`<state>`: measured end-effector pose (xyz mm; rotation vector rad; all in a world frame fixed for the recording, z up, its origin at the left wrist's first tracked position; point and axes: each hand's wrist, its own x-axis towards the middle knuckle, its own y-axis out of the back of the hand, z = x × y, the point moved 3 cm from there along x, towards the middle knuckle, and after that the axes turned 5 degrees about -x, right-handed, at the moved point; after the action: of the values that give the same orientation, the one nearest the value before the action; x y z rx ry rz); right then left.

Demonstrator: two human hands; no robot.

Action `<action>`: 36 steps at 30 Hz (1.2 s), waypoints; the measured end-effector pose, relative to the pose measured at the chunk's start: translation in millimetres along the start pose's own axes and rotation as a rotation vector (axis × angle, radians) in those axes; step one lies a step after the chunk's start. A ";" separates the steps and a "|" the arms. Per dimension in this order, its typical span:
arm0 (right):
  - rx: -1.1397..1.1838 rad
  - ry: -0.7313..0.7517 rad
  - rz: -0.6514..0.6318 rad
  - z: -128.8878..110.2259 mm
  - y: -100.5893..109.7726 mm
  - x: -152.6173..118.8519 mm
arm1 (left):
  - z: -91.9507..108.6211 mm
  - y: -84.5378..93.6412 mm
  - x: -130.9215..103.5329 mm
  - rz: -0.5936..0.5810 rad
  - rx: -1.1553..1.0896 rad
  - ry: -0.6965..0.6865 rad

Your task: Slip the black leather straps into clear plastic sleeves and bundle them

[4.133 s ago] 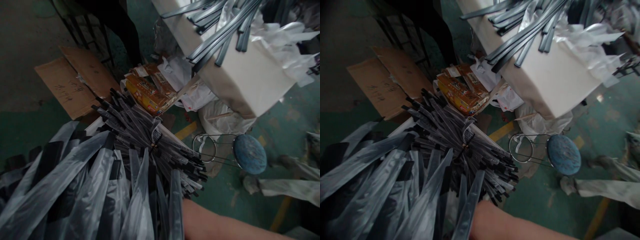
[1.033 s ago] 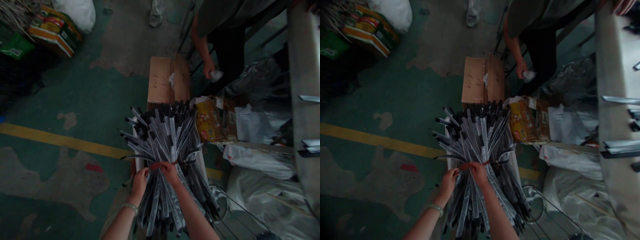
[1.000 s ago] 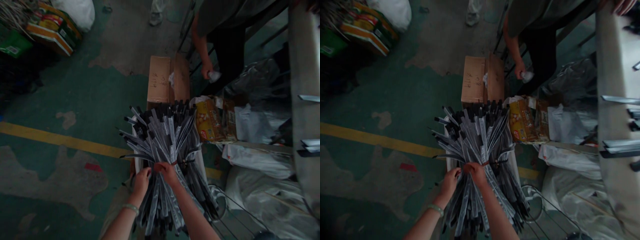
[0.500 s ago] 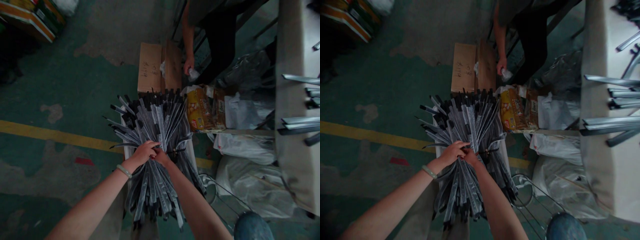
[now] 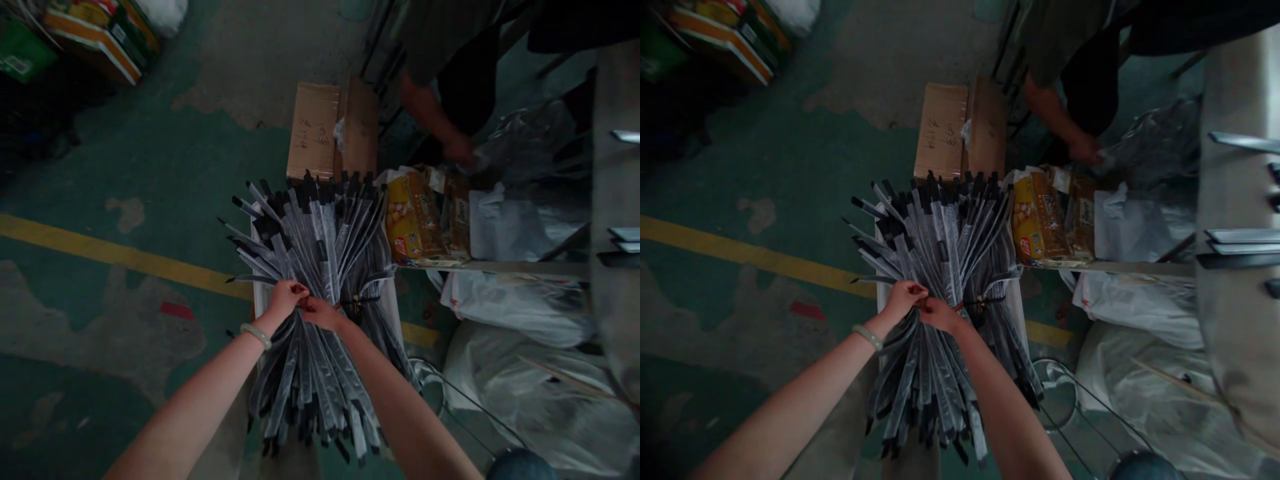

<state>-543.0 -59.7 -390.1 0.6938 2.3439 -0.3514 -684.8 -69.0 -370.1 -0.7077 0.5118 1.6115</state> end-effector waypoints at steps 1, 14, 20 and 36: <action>-0.029 0.020 0.006 -1.9 -1.1 -4.1 | -5.7 0.1 -6.2 0.059 -0.067 0.030; -0.309 0.133 0.007 6.6 -3.9 -2.9 | -64.7 -39.8 -67.4 0.403 -0.633 0.067; -0.592 0.329 0.144 -12.7 2.3 -25.5 | -48.9 -23.4 -82.7 0.210 -0.334 -0.107; -1.190 0.775 0.245 -29.2 24.6 -55.3 | 21.8 -12.8 -19.3 -0.199 0.218 -0.310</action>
<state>-508.8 -48.7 -333.3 0.5001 2.4799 1.5413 -674.3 -65.8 -340.2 -0.3258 0.3696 1.4191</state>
